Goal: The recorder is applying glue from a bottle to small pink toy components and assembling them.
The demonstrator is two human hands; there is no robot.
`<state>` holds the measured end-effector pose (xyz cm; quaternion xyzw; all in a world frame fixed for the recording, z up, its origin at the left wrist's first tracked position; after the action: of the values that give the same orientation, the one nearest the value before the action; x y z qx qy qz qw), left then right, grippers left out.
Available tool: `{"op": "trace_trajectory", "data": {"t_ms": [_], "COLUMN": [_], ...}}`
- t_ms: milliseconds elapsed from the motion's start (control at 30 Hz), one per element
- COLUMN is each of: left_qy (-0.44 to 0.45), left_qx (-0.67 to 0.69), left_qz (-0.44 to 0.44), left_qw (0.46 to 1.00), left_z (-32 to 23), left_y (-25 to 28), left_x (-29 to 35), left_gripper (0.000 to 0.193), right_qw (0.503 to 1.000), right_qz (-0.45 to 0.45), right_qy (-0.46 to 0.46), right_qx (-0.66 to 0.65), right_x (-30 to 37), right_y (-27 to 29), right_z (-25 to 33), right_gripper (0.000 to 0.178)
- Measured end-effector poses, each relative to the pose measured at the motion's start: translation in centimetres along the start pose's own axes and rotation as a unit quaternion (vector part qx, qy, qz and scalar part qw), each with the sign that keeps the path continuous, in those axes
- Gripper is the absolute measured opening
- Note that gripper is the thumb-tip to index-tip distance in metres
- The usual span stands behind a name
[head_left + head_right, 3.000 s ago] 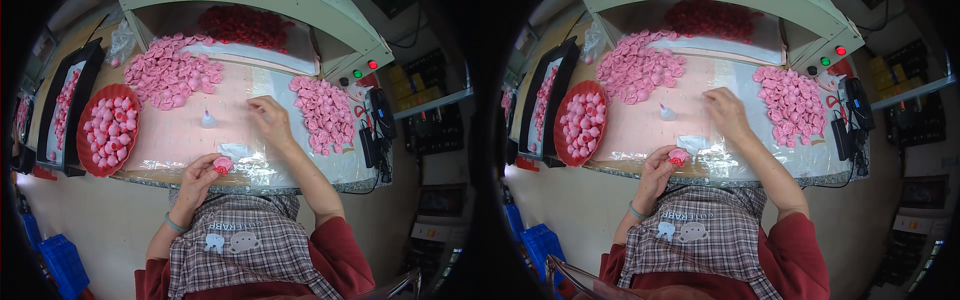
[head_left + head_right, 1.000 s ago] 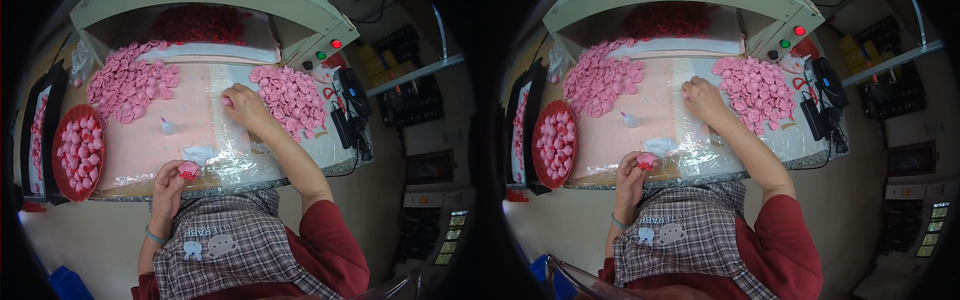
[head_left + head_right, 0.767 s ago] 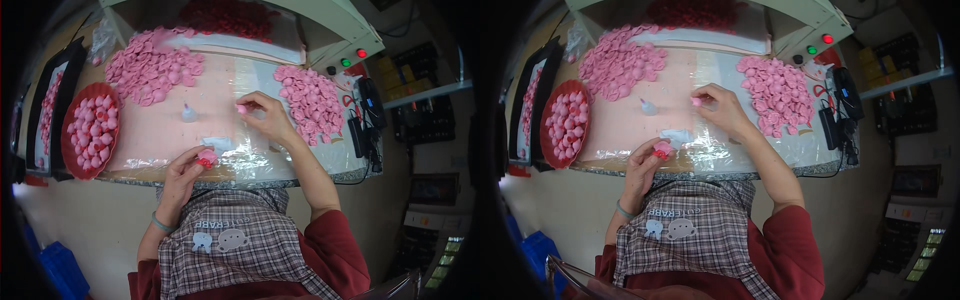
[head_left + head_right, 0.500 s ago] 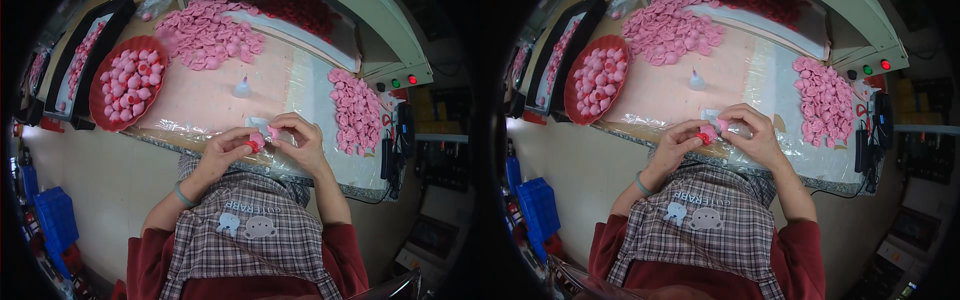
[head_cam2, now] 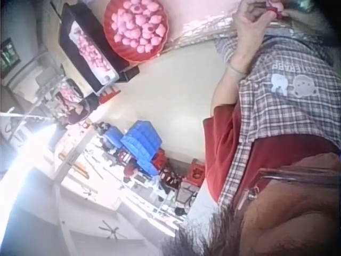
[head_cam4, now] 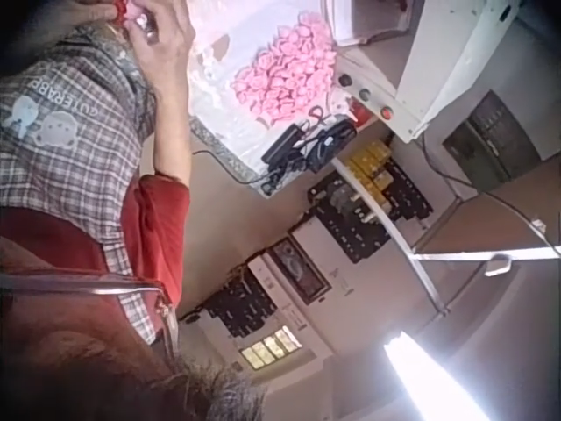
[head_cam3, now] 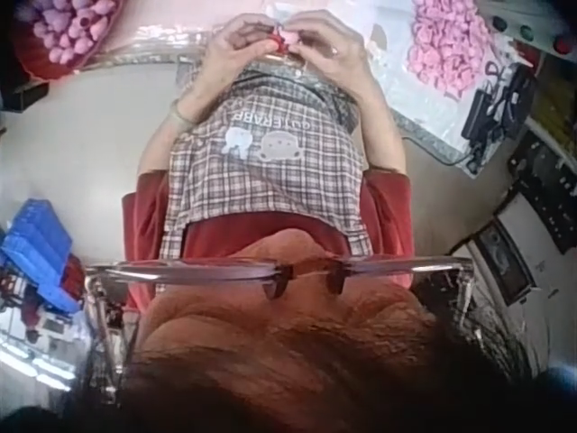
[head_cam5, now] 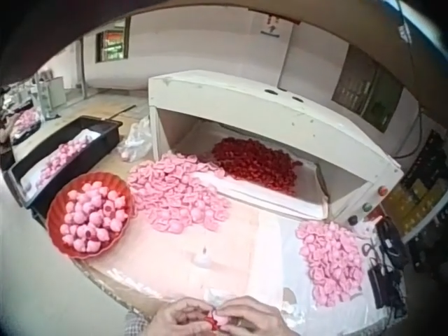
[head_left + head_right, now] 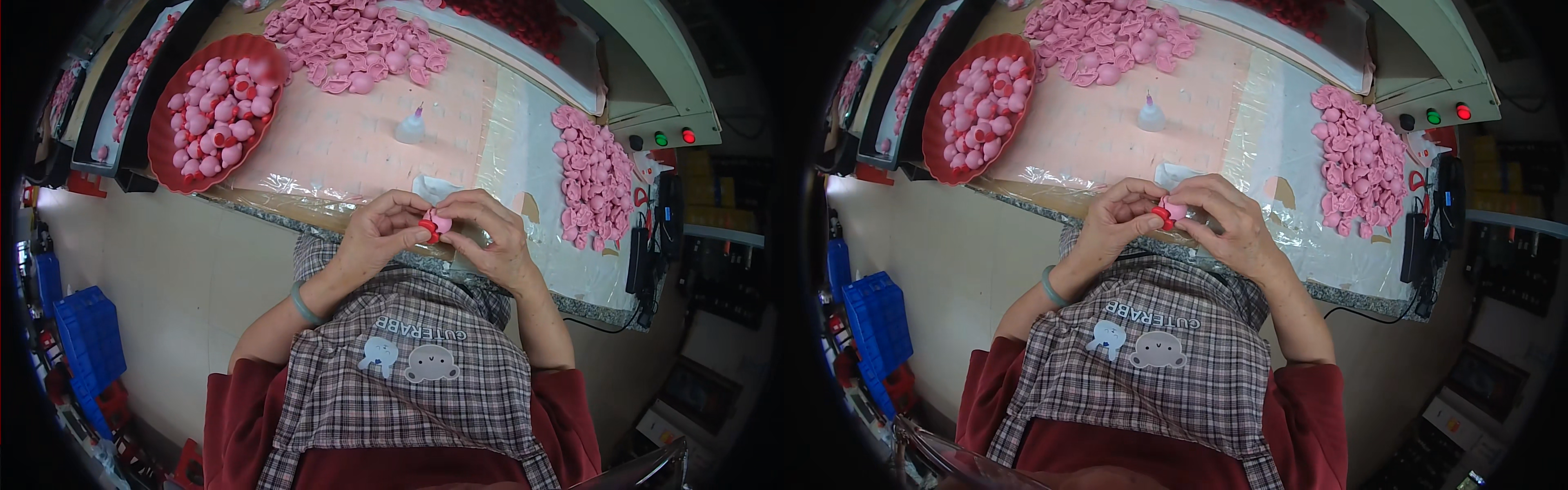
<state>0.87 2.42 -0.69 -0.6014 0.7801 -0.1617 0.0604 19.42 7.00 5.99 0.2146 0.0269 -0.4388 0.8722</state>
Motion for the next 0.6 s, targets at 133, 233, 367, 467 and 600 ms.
{"op": "trace_trajectory", "data": {"t_ms": [133, 233, 367, 467, 600], "left_qy": [0.008, 0.005, -0.003, -0.003, -0.012], "left_qx": [-0.009, -0.043, -0.025, -0.012, 0.045], "left_qz": [-0.001, 0.002, -0.018, -0.038, -0.057], "left_qw": [1.000, 0.999, 1.000, 0.999, 0.997], "left_z": [-0.3, -0.2, 0.0, -0.2, -0.7], "left_y": [-0.4, -0.3, -0.5, -0.4, -0.2], "left_x": [0.1, 0.2, 0.2, 0.0, -0.4], "left_gripper": [0.033, 0.032, 0.031, 0.030, 0.030], "right_qw": [1.000, 0.999, 0.999, 1.000, 0.997], "right_qz": [-0.004, 0.000, 0.005, -0.016, -0.050], "right_qy": [0.006, 0.014, 0.024, 0.010, 0.043], "right_qx": [0.014, 0.033, 0.036, 0.016, 0.035], "right_x": [0.1, 0.3, 0.5, 0.5, 0.3], "right_y": [-0.1, 0.0, -0.3, -1.0, -1.8], "right_z": [0.0, -0.3, -0.5, -0.4, -0.9], "right_gripper": [0.031, 0.029, 0.034, 0.038, 0.042]}}
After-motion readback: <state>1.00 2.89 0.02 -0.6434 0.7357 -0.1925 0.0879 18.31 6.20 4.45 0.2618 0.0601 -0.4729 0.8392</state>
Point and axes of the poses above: each hand's wrist, its own x-axis away from the middle knuckle, its own y-axis out of the back of the hand, z = x × y, the point moved 2 cm from there along -x, towards the middle knuckle, and after that the axes turned 13 degrees about -x, right-handed, at the moved point
